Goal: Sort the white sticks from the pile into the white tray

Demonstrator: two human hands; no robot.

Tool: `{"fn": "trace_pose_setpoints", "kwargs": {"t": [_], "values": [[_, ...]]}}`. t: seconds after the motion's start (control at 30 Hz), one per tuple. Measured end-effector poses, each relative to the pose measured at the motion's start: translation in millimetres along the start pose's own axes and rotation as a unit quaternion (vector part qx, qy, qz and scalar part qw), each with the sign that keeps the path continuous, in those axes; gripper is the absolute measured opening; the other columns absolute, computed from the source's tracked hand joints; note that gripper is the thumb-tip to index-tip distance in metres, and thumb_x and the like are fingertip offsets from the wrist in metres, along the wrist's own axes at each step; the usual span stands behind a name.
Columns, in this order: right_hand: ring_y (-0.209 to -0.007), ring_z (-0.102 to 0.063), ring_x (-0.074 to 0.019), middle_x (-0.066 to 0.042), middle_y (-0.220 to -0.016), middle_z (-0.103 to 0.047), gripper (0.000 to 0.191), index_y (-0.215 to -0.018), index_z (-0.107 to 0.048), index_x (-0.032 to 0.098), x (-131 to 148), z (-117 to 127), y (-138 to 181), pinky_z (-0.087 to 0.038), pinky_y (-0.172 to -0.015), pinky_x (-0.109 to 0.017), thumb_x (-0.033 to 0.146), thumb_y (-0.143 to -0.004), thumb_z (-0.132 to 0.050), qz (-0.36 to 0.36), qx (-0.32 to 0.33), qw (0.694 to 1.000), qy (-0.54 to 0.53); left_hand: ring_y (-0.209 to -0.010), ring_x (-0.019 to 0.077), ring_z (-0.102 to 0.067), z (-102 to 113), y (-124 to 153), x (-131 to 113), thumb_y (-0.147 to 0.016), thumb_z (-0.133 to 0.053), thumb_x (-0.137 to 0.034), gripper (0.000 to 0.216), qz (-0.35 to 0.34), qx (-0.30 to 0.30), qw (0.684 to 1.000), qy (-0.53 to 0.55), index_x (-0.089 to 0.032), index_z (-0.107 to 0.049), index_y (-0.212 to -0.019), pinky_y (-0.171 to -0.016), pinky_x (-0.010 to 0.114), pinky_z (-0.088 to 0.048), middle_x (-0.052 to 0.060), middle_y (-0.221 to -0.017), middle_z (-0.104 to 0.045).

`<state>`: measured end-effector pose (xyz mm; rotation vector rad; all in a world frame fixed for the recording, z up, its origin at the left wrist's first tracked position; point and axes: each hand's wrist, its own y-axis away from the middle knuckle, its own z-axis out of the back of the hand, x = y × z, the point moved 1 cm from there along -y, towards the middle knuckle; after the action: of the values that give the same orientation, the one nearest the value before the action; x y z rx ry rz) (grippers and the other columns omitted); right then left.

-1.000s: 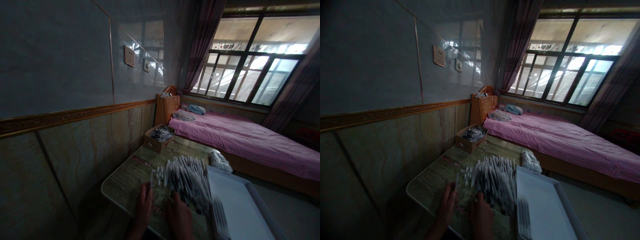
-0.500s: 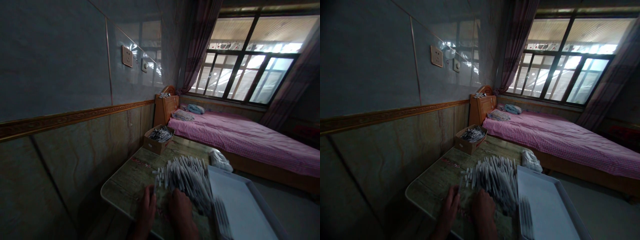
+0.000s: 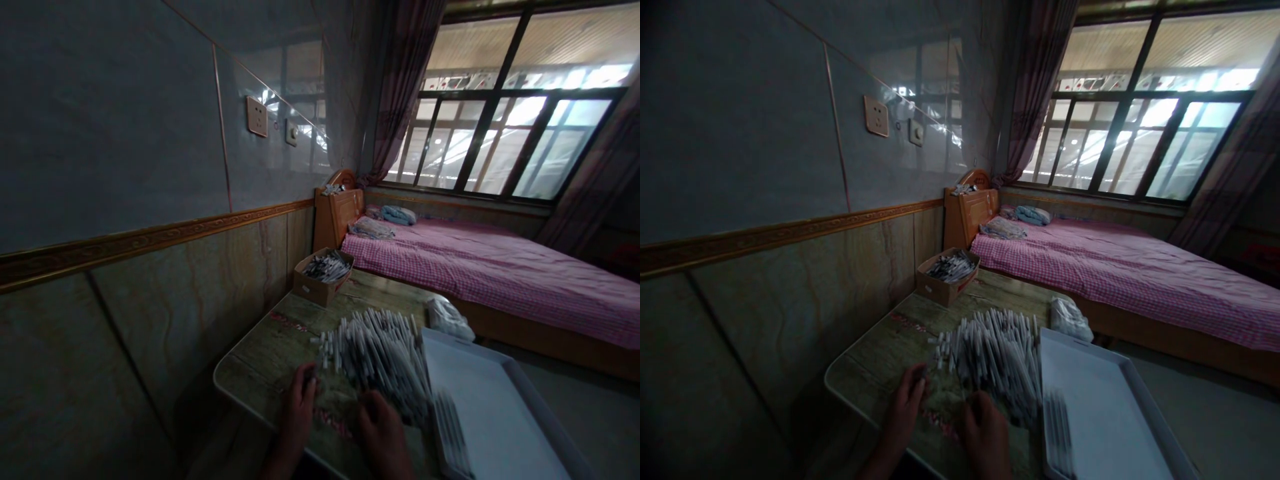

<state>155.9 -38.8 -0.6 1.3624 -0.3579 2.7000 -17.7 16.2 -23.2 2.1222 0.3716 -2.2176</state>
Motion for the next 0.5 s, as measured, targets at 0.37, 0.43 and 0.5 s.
{"fn": "trace_pose_setpoints", "kwargs": {"t": [0.37,0.43,0.5], "values": [[-0.071,-0.065,-0.0209,-0.003,-0.074,-0.070,0.037,-0.083,-0.070,0.019,-17,11,8,-0.050,-0.062,-0.024,0.052,-0.080,-0.054,-0.043,-0.059,0.986,-0.150,-0.090,0.0267,-0.071,26,-19,2,-0.079,-0.056,-0.028,0.021,-0.156,0.017,0.977,-0.142,-0.024,-0.073,-0.090,-0.085,0.042,-0.056,0.008,-0.092,-0.076],[-0.069,-0.064,-0.0206,-0.003,-0.072,-0.070,0.036,-0.082,-0.070,0.019,-16,11,9,-0.049,-0.060,-0.024,0.051,-0.079,-0.054,-0.047,-0.061,0.985,-0.155,-0.089,0.0268,-0.071,26,-18,2,-0.078,-0.057,-0.026,0.020,-0.163,0.020,0.976,-0.142,-0.023,-0.073,-0.090,-0.084,0.042,-0.057,0.008,-0.091,-0.075],[-0.068,-0.064,-0.0205,-0.003,-0.071,-0.069,0.035,-0.081,-0.071,0.020,-14,11,10,-0.049,-0.060,-0.024,0.050,-0.079,-0.055,-0.047,-0.058,0.985,-0.156,-0.088,0.0268,-0.071,25,-17,2,-0.078,-0.057,-0.025,0.019,-0.162,0.015,0.977,-0.136,-0.023,-0.073,-0.089,-0.082,0.041,-0.057,0.008,-0.090,-0.075]]}}
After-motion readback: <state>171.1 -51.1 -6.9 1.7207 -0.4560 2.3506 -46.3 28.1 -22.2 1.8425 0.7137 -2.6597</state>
